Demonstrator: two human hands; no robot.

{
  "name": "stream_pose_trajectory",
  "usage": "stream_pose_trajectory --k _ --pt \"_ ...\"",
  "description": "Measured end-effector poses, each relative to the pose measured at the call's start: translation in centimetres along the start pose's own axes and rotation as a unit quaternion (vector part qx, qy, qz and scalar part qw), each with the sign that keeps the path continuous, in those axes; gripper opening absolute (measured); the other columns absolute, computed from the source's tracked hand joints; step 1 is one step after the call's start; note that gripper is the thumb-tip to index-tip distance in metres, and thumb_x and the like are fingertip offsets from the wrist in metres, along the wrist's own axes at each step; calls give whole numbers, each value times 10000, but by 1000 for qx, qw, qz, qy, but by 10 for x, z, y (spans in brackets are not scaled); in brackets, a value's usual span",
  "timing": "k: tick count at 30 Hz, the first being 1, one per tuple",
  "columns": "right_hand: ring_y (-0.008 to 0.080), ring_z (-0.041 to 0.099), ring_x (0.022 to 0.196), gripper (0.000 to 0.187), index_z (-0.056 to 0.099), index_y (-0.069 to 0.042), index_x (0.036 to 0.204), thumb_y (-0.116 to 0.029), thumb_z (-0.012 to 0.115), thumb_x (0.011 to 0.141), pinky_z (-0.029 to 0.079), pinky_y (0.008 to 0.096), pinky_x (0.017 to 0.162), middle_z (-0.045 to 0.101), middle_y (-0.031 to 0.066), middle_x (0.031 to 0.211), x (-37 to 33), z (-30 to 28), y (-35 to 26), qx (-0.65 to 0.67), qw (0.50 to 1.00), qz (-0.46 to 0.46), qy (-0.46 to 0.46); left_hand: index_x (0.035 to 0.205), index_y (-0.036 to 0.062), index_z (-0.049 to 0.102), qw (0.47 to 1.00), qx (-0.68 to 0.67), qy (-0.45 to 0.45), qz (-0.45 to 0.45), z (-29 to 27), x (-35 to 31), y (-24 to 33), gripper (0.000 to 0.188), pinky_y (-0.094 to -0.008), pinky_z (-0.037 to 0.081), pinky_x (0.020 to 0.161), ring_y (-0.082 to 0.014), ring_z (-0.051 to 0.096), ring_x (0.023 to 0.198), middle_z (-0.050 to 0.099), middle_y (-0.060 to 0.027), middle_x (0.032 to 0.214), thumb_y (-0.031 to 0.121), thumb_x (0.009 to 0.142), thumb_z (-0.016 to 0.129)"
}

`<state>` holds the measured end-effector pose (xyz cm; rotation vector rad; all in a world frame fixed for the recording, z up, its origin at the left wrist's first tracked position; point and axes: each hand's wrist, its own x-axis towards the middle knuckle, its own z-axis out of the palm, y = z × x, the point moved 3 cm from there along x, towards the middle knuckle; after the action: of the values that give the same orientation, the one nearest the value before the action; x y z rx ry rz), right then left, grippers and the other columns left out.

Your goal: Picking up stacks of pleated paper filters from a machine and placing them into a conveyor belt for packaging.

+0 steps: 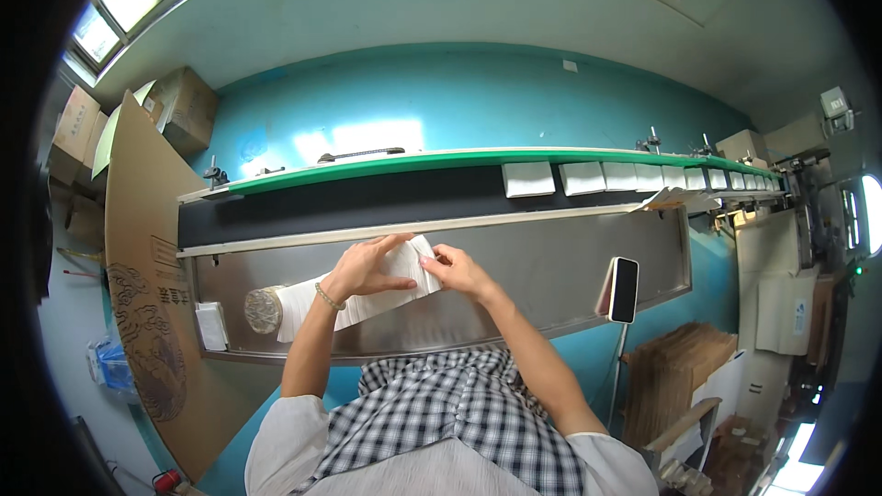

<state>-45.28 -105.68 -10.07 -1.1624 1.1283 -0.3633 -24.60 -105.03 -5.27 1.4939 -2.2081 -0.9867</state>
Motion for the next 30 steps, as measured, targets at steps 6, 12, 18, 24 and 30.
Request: stream_pose_trajectory --k 6,12,18,24,30 --pt "107 579 706 354 628 -1 1147 -286 651 938 480 274 578 653 43 894 5 -10 8 -9 999 50 -15 1290 134 565 999 -26 -20 -38 -5 -1 -4 760 -425 519 932 -355 639 1110 658 -163 1226 546 700 807" --pt "142 661 803 204 602 -19 1084 -206 590 1004 555 244 679 674 95 931 43 -47 15 290 922 -39 253 1255 99 569 999 -35 -3 -15 -12 1 -6 726 -430 508 915 -367 627 1085 655 -171 1174 514 711 812" --pt "136 621 863 258 656 -19 997 -273 671 954 530 328 755 645 67 960 -1 35 5 20 980 -154 121 1341 112 539 996 -67 22 49 0 9 -7 822 -434 503 937 -376 613 1132 630 -205 1245 417 660 882" --pt "126 613 773 299 668 1 1038 -285 658 953 509 314 677 671 57 854 8 49 18 159 976 -41 142 1221 44 589 994 -58 -13 -88 -17 -23 -5 707 -423 520 872 -381 658 1030 678 -231 1117 282 638 911" --pt "169 648 648 259 632 40 1053 -192 637 938 534 297 571 678 107 864 35 13 12 119 971 -48 200 1167 38 593 996 -88 11 -16 -17 -17 1 646 -391 533 777 -340 688 846 702 -210 926 287 661 906"
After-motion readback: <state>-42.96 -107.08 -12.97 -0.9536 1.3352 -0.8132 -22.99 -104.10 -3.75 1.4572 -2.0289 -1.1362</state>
